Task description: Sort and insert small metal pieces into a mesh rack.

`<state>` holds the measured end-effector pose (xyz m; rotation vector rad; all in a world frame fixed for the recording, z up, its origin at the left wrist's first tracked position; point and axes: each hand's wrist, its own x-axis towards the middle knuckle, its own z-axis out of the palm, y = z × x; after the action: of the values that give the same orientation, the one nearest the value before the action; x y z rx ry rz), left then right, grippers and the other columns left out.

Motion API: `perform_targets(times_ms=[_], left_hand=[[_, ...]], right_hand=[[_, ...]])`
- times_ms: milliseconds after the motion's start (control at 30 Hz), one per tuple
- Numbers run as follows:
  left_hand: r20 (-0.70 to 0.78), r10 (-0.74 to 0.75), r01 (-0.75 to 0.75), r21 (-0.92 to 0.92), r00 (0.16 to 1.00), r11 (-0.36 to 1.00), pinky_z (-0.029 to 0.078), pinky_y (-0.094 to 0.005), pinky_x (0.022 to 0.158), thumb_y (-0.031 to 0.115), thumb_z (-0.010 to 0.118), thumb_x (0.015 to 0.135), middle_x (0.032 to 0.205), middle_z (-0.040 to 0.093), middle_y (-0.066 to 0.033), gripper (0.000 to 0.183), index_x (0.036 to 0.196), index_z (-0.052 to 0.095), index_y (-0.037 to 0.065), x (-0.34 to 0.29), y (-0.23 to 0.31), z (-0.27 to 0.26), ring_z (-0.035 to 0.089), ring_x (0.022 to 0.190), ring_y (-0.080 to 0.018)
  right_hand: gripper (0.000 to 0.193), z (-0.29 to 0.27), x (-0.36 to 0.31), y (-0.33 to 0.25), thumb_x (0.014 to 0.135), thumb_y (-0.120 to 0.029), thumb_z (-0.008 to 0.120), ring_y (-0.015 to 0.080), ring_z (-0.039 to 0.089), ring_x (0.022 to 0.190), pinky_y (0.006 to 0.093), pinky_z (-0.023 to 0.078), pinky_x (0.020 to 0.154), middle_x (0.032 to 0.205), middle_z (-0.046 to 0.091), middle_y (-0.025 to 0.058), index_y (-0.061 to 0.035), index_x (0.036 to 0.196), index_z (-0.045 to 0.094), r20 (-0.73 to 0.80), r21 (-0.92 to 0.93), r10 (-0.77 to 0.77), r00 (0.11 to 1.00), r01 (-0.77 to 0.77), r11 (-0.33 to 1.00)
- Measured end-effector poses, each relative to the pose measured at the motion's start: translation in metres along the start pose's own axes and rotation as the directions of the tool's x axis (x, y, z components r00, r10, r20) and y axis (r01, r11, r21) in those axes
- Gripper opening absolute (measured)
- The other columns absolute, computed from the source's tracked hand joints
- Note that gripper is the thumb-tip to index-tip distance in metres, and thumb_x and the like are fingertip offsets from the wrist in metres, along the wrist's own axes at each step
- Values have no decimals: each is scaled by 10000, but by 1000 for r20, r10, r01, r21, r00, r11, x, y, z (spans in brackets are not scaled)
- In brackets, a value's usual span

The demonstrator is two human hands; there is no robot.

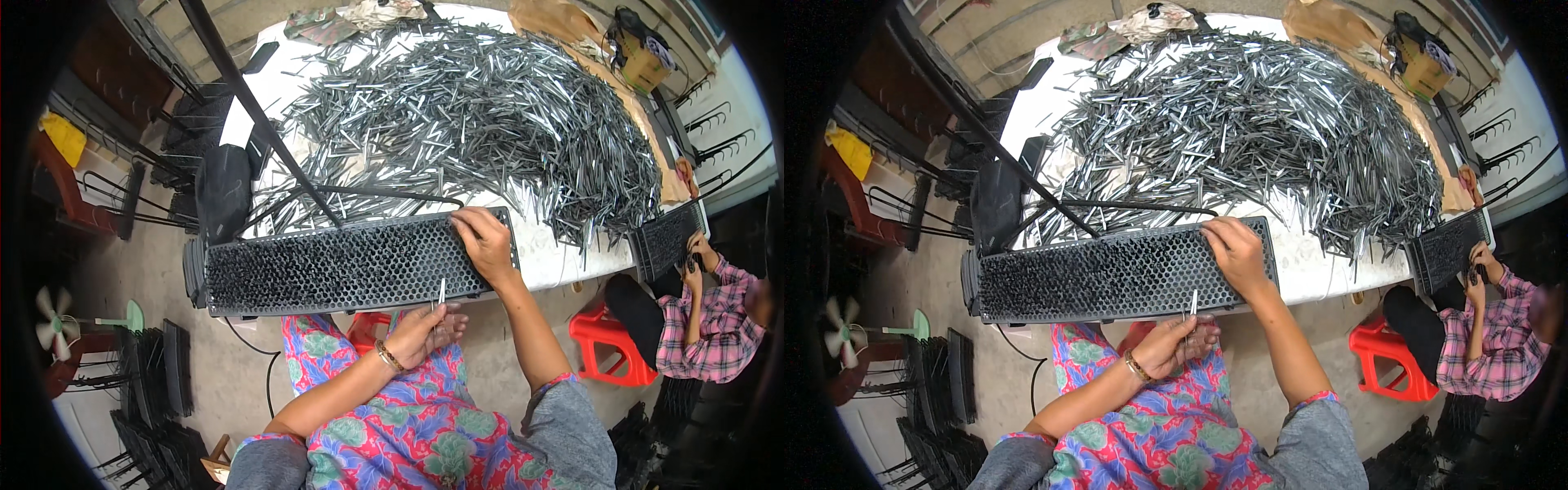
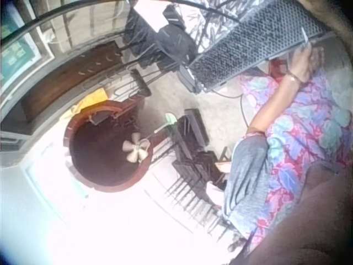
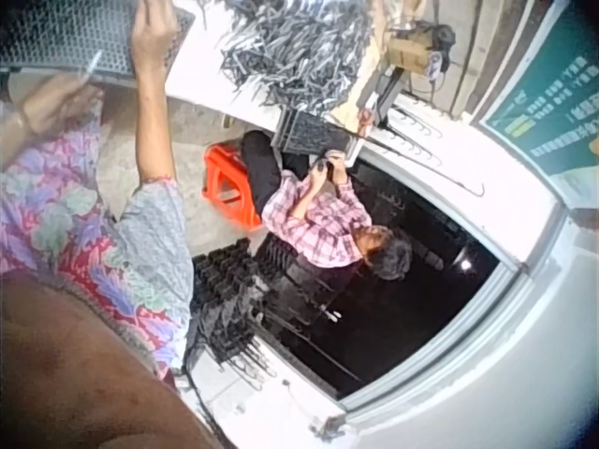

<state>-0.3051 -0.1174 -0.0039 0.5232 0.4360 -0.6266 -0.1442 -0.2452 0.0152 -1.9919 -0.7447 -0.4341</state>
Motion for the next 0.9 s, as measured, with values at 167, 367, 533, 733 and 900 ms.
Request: perform_targets(times_ms=[167,367,533,733,900], left_hand=[[-16,-19,19,35,1000,999,543,-323,823,229,444,991,1065,611,-148,315,1169,516,-20,4,-1,-7,619,948,-212],[-6,57,-56,120,998,991,542,-308,801,221,433,996,1041,614,-121,278,1124,537,-2,-1,5,4,622,915,-182],[65,128,-140,248,990,958,541,-301,783,234,431,997,995,619,-103,287,1144,510,0,0,4,4,625,869,-168],[151,85,-133,344,985,929,545,-299,758,244,421,1000,997,619,-108,313,1180,482,-5,-3,7,3,631,854,-170],[51,111,-120,248,993,961,547,-312,775,241,421,999,1026,617,-133,341,1214,463,-20,-2,11,7,634,878,-190]], right_hand=[[127,-2,-3,-7,793,-23,674,250,642,798,322,512,703,925,655,137,14,914,677,51,-35,23,998,-21,999],[203,-31,-22,-37,826,-148,692,127,608,737,254,473,632,835,672,91,25,931,688,443,88,414,796,-498,863],[281,-42,-21,-59,853,-205,670,60,560,639,226,448,555,731,647,39,55,957,682,672,160,505,542,-772,615],[228,-40,-24,-50,818,-151,713,47,552,606,201,427,523,735,655,28,24,964,695,730,275,468,498,-841,466],[203,-43,-23,-40,824,-115,699,64,582,660,200,465,585,804,673,43,26,969,683,513,378,572,640,-767,519]])
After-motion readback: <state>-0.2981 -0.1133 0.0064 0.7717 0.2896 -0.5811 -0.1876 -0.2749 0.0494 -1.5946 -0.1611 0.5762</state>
